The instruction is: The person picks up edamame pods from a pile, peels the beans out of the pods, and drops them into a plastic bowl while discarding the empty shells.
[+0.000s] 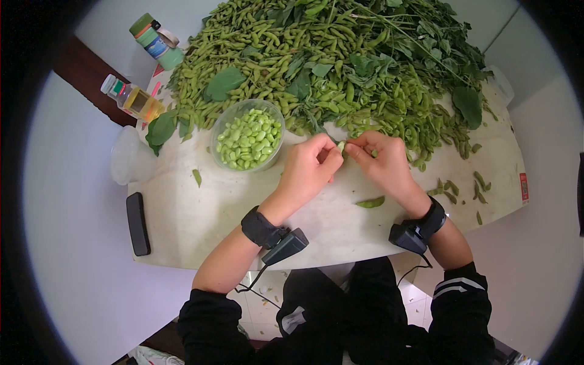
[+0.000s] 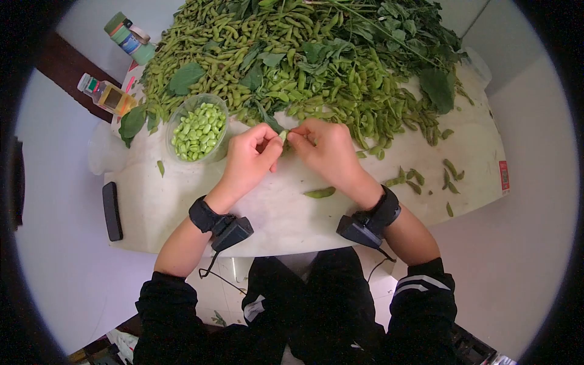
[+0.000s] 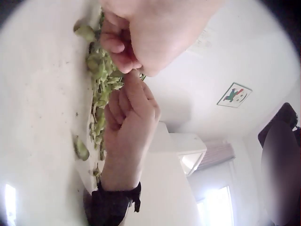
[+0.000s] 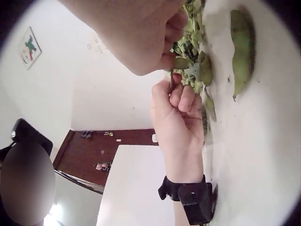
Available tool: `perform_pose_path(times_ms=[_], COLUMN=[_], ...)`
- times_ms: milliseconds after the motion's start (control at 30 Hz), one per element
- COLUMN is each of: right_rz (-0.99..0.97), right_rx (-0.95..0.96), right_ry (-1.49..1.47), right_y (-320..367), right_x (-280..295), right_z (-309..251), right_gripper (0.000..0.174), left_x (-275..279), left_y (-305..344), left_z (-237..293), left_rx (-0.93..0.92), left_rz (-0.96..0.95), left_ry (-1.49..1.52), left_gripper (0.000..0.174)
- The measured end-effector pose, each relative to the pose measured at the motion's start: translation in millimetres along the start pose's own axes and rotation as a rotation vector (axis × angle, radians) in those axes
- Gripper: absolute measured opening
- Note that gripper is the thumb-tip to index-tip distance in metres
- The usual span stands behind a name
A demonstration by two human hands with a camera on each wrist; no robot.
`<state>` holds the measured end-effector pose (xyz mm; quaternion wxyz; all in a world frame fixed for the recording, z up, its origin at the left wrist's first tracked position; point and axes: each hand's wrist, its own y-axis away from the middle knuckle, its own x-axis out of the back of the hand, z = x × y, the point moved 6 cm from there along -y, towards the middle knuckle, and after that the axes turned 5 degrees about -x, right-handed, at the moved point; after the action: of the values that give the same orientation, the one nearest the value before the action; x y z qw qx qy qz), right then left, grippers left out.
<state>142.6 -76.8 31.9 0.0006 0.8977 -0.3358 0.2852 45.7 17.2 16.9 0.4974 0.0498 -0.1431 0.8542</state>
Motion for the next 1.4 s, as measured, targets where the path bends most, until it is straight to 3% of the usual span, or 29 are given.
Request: perform_pose_path(times_ms=[167,433,767,1133,1400], right_rz=[0.021,-0.127,-0.218,-0.359,-0.246], right_rx=[0.051,-0.069,-0.203,-0.297,-0.237], right_ry=[-0.019,-0.313,-0.353,-0.655,-0.526], right_y=[1,1,2,5,3], right_x=[1,-6,-5,-7,-7], right_z=[-2,3,6,9,2], right_gripper=[0.015,0.020,0.020,0.016,0.016], left_x=[0,-3,-4,-5,-5], left_y=[1,2,3,3,1], left_z=[3,4,11,18,14], left_rx=[0.008,-0.032,-0.064,-0.071,-0.070], left_rz=[0.005,-0.037,-0.082,-0.126,-0.126], left_ry=[0.017,0.042,0.073,0.247,0.261], left_gripper=[0.012,0.009,0.010,0.011,0.011])
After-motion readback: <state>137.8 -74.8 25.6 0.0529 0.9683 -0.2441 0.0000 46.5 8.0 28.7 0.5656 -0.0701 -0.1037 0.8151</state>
